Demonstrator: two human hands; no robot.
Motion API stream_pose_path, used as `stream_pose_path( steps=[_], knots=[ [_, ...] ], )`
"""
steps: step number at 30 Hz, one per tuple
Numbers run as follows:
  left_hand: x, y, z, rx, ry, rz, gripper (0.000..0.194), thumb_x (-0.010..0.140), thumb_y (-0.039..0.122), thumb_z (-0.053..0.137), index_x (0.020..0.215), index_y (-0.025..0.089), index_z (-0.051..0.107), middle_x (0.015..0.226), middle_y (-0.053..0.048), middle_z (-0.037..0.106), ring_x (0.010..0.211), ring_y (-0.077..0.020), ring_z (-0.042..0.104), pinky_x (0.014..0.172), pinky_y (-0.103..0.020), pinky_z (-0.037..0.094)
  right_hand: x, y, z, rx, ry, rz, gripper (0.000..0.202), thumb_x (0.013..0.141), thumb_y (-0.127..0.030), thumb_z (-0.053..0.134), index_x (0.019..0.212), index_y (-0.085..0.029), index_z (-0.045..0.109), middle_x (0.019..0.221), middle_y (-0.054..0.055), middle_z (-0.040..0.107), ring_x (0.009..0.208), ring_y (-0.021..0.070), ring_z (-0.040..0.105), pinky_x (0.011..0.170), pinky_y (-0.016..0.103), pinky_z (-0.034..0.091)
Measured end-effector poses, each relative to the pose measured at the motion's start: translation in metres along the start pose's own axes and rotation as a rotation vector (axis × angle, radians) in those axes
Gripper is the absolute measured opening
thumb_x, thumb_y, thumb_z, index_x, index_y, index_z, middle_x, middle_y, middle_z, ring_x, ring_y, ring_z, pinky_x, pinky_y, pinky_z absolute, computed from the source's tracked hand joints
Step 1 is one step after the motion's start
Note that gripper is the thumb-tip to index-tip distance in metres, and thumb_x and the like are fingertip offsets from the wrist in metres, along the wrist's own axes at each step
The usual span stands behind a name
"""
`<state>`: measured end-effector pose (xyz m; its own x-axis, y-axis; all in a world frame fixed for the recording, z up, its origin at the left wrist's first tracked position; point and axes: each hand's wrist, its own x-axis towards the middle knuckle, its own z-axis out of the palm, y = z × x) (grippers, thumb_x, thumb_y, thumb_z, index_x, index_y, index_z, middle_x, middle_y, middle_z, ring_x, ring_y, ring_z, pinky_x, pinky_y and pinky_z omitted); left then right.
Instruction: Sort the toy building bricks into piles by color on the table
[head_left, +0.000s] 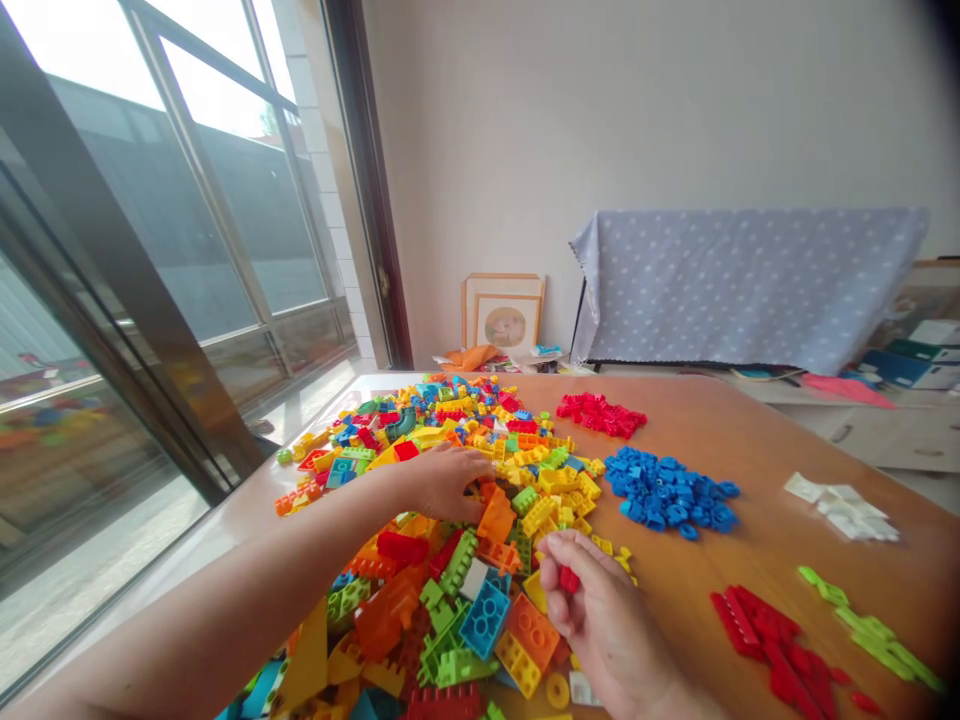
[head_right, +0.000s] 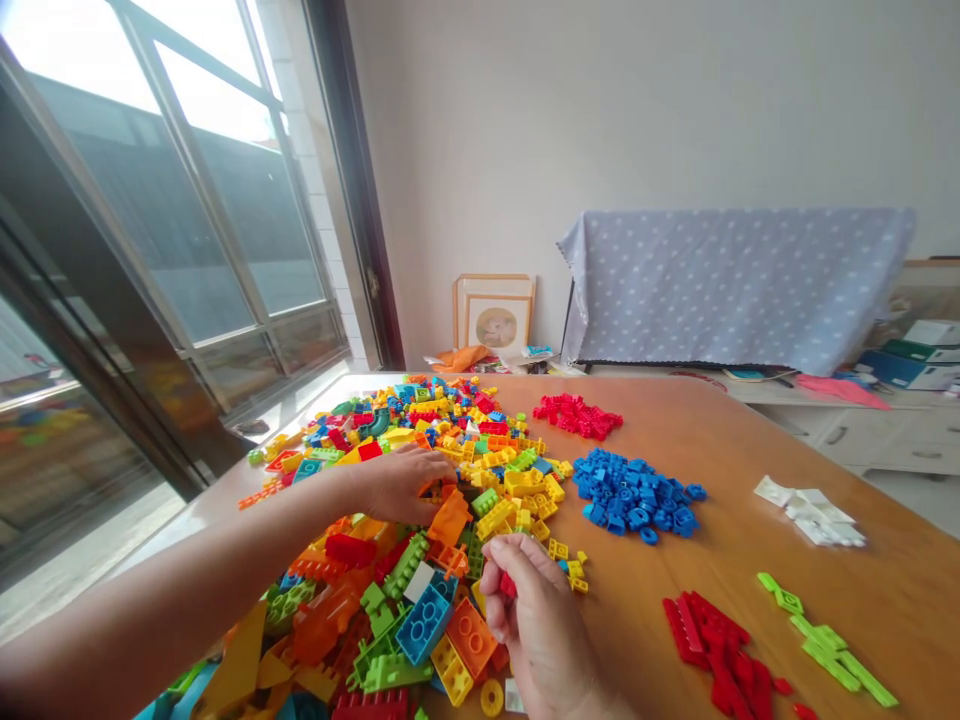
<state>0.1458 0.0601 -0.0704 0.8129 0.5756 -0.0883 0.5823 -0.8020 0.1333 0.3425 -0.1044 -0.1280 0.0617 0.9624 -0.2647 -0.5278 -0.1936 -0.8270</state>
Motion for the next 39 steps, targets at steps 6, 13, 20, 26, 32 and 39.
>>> stream_pose_path(
  steps=[6, 13, 20, 26, 32, 39],
  knots=[
    [-0.027, -0.047, -0.003, 0.037, 0.04, -0.091, 0.018, 0.081, 0.033, 0.066, 0.095, 0.023, 0.071, 0.106, -0.008, 0.069, 0.1, -0.0255, 0.064, 0.097, -0.039, 0.046, -0.001, -0.001, 0.0, -0.004, -0.006, -0.004, 0.027, 0.087, -0.043, 0.072, 0.084, -0.018, 0.062, 0.071, -0.002, 0.058, 0.05, 0.0061, 0.044, 0.045, 0.019, 0.026],
    [-0.063, -0.081, -0.008, 0.088, 0.088, -0.282, 0.025, 0.08, 0.032, 0.062, 0.102, 0.023, 0.07, 0.098, -0.008, 0.068, 0.09, -0.0247, 0.06, 0.081, -0.036, 0.047, -0.001, 0.002, -0.002, -0.013, -0.004, -0.001, 0.027, 0.088, -0.044, 0.071, 0.086, -0.018, 0.063, 0.072, -0.001, 0.059, 0.05, 0.0062, 0.044, 0.045, 0.019, 0.027],
    [-0.072, -0.097, -0.016, 0.198, 0.17, -0.437, 0.029, 0.078, 0.03, 0.06, 0.105, 0.021, 0.067, 0.104, -0.009, 0.068, 0.098, -0.0279, 0.063, 0.084, -0.037, 0.048, 0.0, 0.0, 0.0, -0.014, 0.01, 0.015, 0.032, 0.082, -0.047, 0.077, 0.085, -0.018, 0.063, 0.07, -0.001, 0.059, 0.05, 0.0063, 0.043, 0.044, 0.019, 0.026],
    [-0.05, -0.08, -0.022, 0.198, 0.276, -0.401, 0.042, 0.083, 0.019, 0.054, 0.122, 0.024, 0.066, 0.123, -0.009, 0.068, 0.116, -0.0293, 0.06, 0.101, -0.043, 0.046, 0.001, 0.003, -0.003, -0.006, 0.015, 0.023, 0.03, 0.083, -0.047, 0.076, 0.088, -0.019, 0.064, 0.071, -0.001, 0.06, 0.05, 0.0067, 0.044, 0.045, 0.019, 0.025],
    [-0.024, -0.065, 0.004, 0.007, 0.131, -0.017, 0.043, 0.087, 0.013, 0.05, 0.122, 0.026, 0.071, 0.128, -0.005, 0.07, 0.124, -0.0246, 0.058, 0.11, -0.037, 0.042, 0.0, 0.001, -0.003, -0.003, 0.034, 0.037, 0.031, 0.08, -0.047, 0.079, 0.085, -0.02, 0.065, 0.07, -0.001, 0.06, 0.049, 0.0065, 0.044, 0.045, 0.019, 0.026],
    [-0.048, -0.078, 0.009, 0.03, 0.077, -0.087, 0.019, 0.084, 0.022, 0.059, 0.087, 0.028, 0.076, 0.091, -0.001, 0.076, 0.099, -0.0224, 0.06, 0.099, -0.035, 0.043, 0.001, 0.003, -0.005, -0.002, 0.014, 0.028, 0.028, 0.085, -0.045, 0.075, 0.087, -0.019, 0.064, 0.071, -0.001, 0.059, 0.049, 0.0064, 0.043, 0.045, 0.02, 0.026]
  ],
)
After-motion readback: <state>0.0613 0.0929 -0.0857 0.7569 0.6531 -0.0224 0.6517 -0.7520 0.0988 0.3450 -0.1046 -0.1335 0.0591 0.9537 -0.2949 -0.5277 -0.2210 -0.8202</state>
